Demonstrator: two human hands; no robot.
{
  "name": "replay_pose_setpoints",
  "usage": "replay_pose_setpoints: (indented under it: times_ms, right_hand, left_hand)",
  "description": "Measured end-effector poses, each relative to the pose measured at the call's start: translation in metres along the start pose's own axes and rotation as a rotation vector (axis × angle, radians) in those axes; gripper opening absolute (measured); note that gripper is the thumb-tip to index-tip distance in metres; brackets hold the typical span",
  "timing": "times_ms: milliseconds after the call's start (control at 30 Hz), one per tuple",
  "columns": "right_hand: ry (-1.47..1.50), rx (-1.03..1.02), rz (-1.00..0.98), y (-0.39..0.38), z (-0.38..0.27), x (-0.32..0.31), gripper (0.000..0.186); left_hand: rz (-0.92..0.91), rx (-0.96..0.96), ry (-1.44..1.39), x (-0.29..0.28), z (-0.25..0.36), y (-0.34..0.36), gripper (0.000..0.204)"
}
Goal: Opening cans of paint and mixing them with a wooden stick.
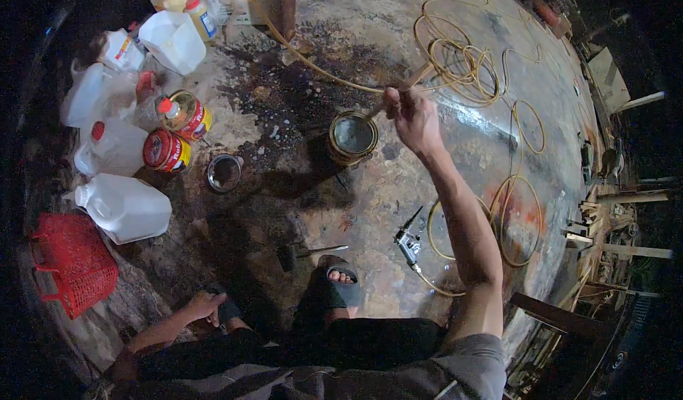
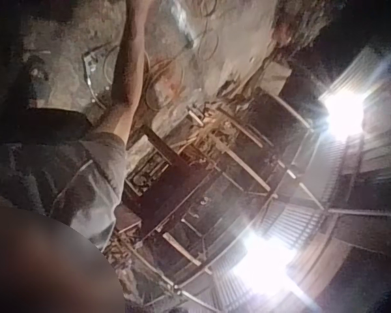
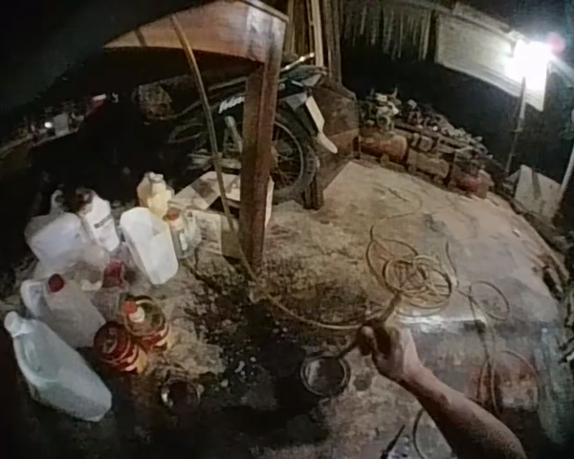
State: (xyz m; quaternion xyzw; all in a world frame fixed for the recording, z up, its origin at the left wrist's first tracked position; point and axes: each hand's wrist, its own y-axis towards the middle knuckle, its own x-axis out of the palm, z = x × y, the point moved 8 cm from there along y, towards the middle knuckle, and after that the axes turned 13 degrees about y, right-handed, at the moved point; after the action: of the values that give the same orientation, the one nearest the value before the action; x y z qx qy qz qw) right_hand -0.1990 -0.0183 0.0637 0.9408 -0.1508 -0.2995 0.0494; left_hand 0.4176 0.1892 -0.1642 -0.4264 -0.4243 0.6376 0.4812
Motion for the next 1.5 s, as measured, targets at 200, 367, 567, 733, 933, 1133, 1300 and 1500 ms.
replay_pose_setpoints:
  times_ms: [200,367,567,733,933,1133,1300,1500]
  right_hand:
    - [0.026,-0.018,0.061,-0.004,-0.008,-0.001,0.037]
    - [0.004,0.013,-0.026,-0.003,-0.008,0.005,0.036]
    - [0.057,0.050,-0.003,0.000,-0.001,0.002,0.036]
    - [0.068,0.035,-0.008,0.000,-0.004,0.002,0.038]
    - [0.058,0.006,-0.017,0.002,-0.009,0.003,0.037]
    - [0.156,-0.014,0.019,-0.001,-0.009,0.003,0.037]
    - [0.002,-0.046,0.021,0.001,-0.015,0.000,0.036]
    - [0.042,-0.004,-0.009,0.002,-0.015,0.003,0.032]
  left_hand:
    - [0.024,-0.014,0.047,-0.002,-0.005,0.004,0.073]
    - [-0.005,-0.027,-0.015,-0.002,0.001,-0.002,0.071]
    - [0.009,0.026,-0.009,-0.005,0.007,-0.005,0.072]
    - [0.027,0.047,0.106,-0.004,0.003,0.002,0.074]
    - [-0.029,-0.069,-0.036,0.002,-0.011,0.003,0.073]
    - [-0.014,-0.001,0.061,-0.003,0.006,-0.003,0.070]
    - [-0.012,-0.093,0.013,-0.003,0.002,-0.005,0.067]
    - [0.040,0.002,0.078,-0.005,0.005,-0.001,0.066]
